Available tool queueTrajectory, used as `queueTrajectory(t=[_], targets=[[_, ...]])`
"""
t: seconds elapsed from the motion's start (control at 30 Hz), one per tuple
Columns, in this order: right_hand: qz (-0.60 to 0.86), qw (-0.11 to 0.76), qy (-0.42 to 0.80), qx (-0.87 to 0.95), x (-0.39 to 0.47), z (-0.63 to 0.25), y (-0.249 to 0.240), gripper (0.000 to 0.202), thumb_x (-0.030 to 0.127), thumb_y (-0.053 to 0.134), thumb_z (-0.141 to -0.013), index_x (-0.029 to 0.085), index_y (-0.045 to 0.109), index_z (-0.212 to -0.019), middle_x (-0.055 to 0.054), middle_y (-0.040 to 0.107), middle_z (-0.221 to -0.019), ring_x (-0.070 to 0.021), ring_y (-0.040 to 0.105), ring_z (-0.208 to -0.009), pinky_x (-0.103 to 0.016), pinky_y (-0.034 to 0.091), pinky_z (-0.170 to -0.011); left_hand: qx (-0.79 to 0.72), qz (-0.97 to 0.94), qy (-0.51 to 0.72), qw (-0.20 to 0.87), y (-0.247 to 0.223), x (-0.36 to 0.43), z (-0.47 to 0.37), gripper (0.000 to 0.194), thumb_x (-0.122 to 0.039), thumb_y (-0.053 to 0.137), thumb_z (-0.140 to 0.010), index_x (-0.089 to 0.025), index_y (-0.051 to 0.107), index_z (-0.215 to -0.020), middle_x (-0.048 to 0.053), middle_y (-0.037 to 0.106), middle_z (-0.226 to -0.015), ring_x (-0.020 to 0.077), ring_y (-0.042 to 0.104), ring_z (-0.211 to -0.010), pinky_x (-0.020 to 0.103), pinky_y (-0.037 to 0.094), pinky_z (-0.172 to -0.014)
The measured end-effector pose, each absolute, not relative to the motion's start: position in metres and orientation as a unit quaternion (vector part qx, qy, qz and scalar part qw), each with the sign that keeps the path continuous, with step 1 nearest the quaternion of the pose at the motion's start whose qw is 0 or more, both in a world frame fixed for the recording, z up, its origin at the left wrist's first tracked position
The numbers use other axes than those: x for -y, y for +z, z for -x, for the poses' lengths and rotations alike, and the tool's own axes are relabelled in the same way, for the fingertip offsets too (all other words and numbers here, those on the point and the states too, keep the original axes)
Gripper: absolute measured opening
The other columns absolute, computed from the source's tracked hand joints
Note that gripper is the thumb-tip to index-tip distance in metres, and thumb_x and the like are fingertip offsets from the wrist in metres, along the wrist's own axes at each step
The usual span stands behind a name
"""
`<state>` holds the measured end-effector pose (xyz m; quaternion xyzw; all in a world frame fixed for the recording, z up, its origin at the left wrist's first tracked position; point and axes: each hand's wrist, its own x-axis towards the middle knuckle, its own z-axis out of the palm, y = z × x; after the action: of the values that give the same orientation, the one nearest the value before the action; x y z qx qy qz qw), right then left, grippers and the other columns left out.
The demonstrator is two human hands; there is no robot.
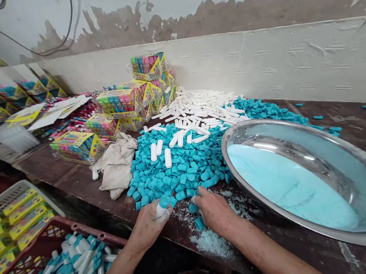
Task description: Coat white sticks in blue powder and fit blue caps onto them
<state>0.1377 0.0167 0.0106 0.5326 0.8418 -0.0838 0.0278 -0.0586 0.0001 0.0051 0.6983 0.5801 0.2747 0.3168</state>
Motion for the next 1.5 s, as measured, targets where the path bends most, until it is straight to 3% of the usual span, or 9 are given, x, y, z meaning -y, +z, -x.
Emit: queueTrajectory(t=[0.1, 0.3, 0.6, 0.73, 0.87, 1.23, 1.5], targets=[[-0.541, 0.005, -0.114, -0.833, -0.012, -0.141, 0.013, 0.021, 0.015, 0.048, -0.077, 0.02, 0.057, -0.095, -0.007, 0.052, -0.098, -0.0178, 0.055, -0.076, -0.026, 0.037, -0.063, -0.569, -0.705, 0.269, 0.327, 0.004, 0.001, 0.055, 0.019, -0.029, 0.046, -0.079, -0.016, 0.054, -0.068, -0.001, 0.056, -0.065, 0.0122, 0.049, -0.061, 0.02, 0.035, -0.057], [-0.549, -0.135, -0.23, -0.792, -0.009, -0.145, 0.008, 0.013, 0.013, 0.053, -0.072, 0.017, 0.057, -0.084, -0.004, 0.058, -0.083, -0.0167, 0.054, -0.079, -0.025, 0.04, -0.071, -0.519, -0.723, 0.258, 0.376, 0.002, 0.0, 0.035, 0.017, -0.029, 0.047, -0.079, -0.016, 0.058, -0.075, -0.001, 0.062, -0.074, 0.0129, 0.053, -0.068, 0.019, 0.037, -0.061], [-0.539, -0.169, -0.255, -0.785, -0.007, -0.151, -0.002, 0.012, 0.012, 0.054, -0.069, 0.016, 0.058, -0.079, -0.006, 0.06, -0.085, -0.0184, 0.054, -0.082, -0.028, 0.04, -0.074, -0.517, -0.778, 0.164, 0.317, -0.002, -0.013, 0.006, 0.02, -0.027, 0.044, -0.079, -0.017, 0.059, -0.069, 0.0, 0.061, -0.066, 0.0133, 0.053, -0.062, 0.02, 0.035, -0.055], [-0.546, -0.262, -0.326, -0.726, -0.006, -0.162, 0.009, 0.004, 0.019, 0.053, -0.073, 0.017, 0.054, -0.07, 0.001, 0.056, -0.066, -0.0139, 0.052, -0.065, -0.025, 0.04, -0.063, -0.52, -0.765, 0.203, 0.32, 0.005, -0.015, 0.009, 0.02, -0.032, 0.047, -0.079, -0.016, 0.058, -0.072, 0.0, 0.061, -0.069, 0.0131, 0.053, -0.064, 0.02, 0.035, -0.056], [-0.524, -0.361, -0.503, -0.585, 0.002, -0.173, 0.021, 0.022, 0.04, 0.055, -0.076, 0.019, 0.05, -0.079, 0.008, 0.044, -0.05, -0.0085, 0.042, -0.043, -0.021, 0.034, -0.045, -0.527, -0.771, 0.155, 0.323, 0.006, -0.012, 0.014, 0.022, -0.034, 0.05, -0.077, -0.016, 0.059, -0.068, 0.0, 0.06, -0.066, 0.0134, 0.053, -0.062, 0.02, 0.032, -0.052], [-0.47, -0.302, -0.631, -0.539, 0.009, -0.168, 0.034, 0.024, 0.036, 0.062, -0.068, 0.017, 0.046, -0.069, 0.006, 0.054, -0.052, -0.006, 0.044, -0.036, -0.018, 0.033, -0.036, -0.478, -0.822, 0.068, 0.301, 0.009, -0.003, 0.009, 0.021, -0.036, 0.049, -0.076, -0.02, 0.063, -0.077, 0.002, 0.066, -0.072, 0.0153, 0.057, -0.062, 0.021, 0.034, -0.053], [-0.498, -0.288, -0.606, -0.55, 0.017, -0.156, 0.032, 0.02, 0.029, 0.061, -0.065, 0.018, 0.046, -0.059, 0.008, 0.044, -0.041, -0.0055, 0.038, -0.031, -0.017, 0.026, -0.033, -0.469, -0.849, 0.022, 0.243, 0.012, 0.002, 0.009, 0.019, -0.029, 0.048, -0.076, -0.02, 0.062, -0.081, 0.008, 0.067, -0.074, 0.0214, 0.061, -0.068, 0.025, 0.038, -0.056]])
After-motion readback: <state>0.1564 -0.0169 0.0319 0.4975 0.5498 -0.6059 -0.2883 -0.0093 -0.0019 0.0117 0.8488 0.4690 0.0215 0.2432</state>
